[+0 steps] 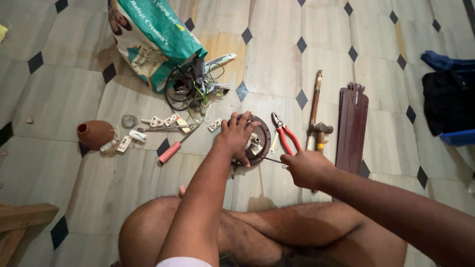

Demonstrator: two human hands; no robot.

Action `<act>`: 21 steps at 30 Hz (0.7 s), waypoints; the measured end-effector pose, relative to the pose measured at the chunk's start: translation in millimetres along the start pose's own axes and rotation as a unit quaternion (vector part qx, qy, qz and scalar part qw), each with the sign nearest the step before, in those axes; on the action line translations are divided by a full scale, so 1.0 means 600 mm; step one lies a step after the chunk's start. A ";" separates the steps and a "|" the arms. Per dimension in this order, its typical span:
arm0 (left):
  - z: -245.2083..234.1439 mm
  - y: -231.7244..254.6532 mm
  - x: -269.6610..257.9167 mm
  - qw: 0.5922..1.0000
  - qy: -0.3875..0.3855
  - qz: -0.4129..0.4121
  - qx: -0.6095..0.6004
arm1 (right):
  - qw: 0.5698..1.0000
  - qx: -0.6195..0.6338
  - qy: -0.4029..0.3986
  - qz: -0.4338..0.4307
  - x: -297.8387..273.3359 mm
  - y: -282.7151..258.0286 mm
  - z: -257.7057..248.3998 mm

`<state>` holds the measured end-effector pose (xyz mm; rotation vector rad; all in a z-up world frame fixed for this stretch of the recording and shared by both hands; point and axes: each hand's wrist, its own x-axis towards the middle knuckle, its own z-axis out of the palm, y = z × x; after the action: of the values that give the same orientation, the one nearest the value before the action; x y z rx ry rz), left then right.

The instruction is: The person sits on the floor and works on the motor housing of an electric fan. They use a screwdriver and pliers to loosen and tighten screws on the fan's central hub, occasionally adjusting the position of the housing.

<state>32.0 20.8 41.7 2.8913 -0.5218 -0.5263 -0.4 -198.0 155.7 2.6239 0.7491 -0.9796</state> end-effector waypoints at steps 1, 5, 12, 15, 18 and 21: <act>0.001 -0.001 -0.001 1.000 0.000 -0.001 0.000 | 1.000 -0.003 0.004 -0.004 0.002 0.000 0.001; 0.001 0.000 0.001 1.000 -0.002 -0.003 0.003 | 0.998 -0.043 0.006 -0.050 0.001 0.006 0.000; -0.004 0.003 0.014 0.999 -0.003 0.021 0.028 | 0.992 -0.093 0.007 -0.082 0.010 0.014 0.010; 0.003 -0.004 0.006 1.000 0.018 0.009 0.009 | 1.000 0.002 0.029 0.005 0.026 0.014 0.028; 0.005 -0.005 -0.002 0.999 0.007 -0.020 -0.048 | 0.986 0.140 0.060 0.072 0.043 0.036 0.025; 0.010 -0.005 -0.001 0.999 0.016 -0.013 -0.034 | 0.952 0.273 0.007 0.136 0.068 0.054 0.015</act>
<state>30.1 23.6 35.9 2.8406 -0.4550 -0.4919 38.6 -213.5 123.1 3.0800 0.1036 -1.2215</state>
